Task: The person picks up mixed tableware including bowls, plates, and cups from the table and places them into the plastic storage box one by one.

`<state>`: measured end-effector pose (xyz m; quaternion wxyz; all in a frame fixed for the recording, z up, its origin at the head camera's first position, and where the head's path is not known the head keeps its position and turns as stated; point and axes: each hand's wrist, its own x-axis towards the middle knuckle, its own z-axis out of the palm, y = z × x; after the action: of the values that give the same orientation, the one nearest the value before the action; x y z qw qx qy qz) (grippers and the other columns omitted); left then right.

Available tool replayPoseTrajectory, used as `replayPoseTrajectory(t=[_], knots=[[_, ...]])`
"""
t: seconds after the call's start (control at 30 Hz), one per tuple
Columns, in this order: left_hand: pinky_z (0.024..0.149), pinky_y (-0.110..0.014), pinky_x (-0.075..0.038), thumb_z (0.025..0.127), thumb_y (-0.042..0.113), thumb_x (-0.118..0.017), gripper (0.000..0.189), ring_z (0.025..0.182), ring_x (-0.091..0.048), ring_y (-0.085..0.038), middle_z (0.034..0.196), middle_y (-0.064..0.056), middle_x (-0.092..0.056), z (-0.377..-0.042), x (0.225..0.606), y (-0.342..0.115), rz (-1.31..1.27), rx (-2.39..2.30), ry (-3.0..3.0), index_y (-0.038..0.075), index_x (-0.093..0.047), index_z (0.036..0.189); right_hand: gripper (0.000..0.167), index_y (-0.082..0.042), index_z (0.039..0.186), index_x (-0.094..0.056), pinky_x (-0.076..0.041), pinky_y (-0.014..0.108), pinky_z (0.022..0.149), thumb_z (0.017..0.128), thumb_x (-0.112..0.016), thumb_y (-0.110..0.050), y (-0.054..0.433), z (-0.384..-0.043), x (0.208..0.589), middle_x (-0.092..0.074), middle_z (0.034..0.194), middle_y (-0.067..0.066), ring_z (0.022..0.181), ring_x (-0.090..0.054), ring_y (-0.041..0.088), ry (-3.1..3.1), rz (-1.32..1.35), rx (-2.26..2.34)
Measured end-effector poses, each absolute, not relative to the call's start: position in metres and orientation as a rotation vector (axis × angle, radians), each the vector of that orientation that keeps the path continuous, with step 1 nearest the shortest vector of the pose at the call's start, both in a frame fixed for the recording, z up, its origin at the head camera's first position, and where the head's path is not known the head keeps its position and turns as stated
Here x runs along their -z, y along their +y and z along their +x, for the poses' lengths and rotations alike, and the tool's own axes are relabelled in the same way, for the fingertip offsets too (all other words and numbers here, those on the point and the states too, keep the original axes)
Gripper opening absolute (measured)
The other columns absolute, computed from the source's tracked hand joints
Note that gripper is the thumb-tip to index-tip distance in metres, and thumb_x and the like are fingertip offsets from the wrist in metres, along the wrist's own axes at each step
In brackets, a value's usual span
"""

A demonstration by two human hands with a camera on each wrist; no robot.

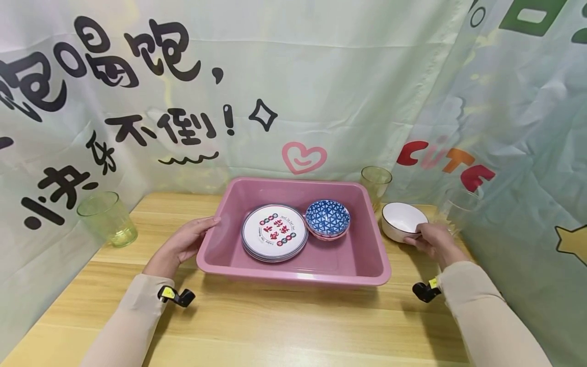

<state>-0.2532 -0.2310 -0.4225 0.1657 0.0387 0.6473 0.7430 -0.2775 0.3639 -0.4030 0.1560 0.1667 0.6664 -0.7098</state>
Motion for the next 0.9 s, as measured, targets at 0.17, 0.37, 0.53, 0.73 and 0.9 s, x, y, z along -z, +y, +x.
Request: replayPoseTrajectory(t=[0.17,0.37,0.53,0.73,0.9], knots=[[0.09,-0.042,-0.053,0.102,0.028,-0.053,0.059,0.098,-0.065,-0.025,0.116,-0.019,-0.062,-0.253,0.421,-0.231,0.116,-2.112,1.837,-0.012,-0.038,0.142,0.052,0.024,0.135,-0.009,-0.057,0.026,0.077,0.093,-0.031,0.003,0.365,-0.271,0.398,-0.053,0.081,0.016,0.07,-0.069,0.019,1.982,0.443,1.971],[0.091,-0.042,-0.053,0.102,0.029,-0.054,0.059,0.099,-0.063,-0.025,0.118,-0.02,-0.06,-0.253,0.422,-0.231,0.104,-2.113,1.844,-0.011,-0.039,0.142,0.046,0.026,0.13,-0.015,-0.057,0.027,0.077,0.094,-0.031,0.002,0.365,-0.264,0.39,-0.061,0.077,0.016,0.071,-0.071,0.019,1.992,0.394,1.967],[0.089,-0.04,-0.054,0.102,0.029,-0.054,0.059,0.097,-0.063,-0.022,0.116,-0.018,-0.06,-0.254,0.422,-0.229,0.101,-2.112,1.851,-0.012,-0.039,0.141,0.026,0.021,0.11,-0.032,-0.057,0.025,0.077,0.095,-0.03,0.0,0.367,-0.259,0.381,-0.061,0.078,0.014,0.071,-0.071,0.018,2.01,0.335,1.976],[0.089,-0.039,-0.054,0.102,0.029,-0.054,0.058,0.099,-0.062,-0.023,0.118,-0.019,-0.059,-0.255,0.423,-0.228,0.1,-2.105,1.859,-0.011,-0.04,0.142,0.012,0.012,0.096,-0.036,-0.057,0.026,0.075,0.095,-0.032,0.001,0.368,-0.252,0.367,-0.052,0.081,0.012,0.071,-0.07,0.018,2.027,0.281,2.007],[0.089,-0.04,-0.054,0.101,0.031,-0.055,0.058,0.105,-0.062,-0.027,0.126,-0.025,-0.054,-0.255,0.423,-0.229,0.083,-2.092,1.886,-0.008,-0.042,0.142,0.018,0.016,0.104,-0.033,-0.057,0.027,0.077,0.095,-0.033,0.001,0.365,-0.25,0.354,-0.052,0.088,0.015,0.074,-0.071,0.018,2.079,0.271,1.958]])
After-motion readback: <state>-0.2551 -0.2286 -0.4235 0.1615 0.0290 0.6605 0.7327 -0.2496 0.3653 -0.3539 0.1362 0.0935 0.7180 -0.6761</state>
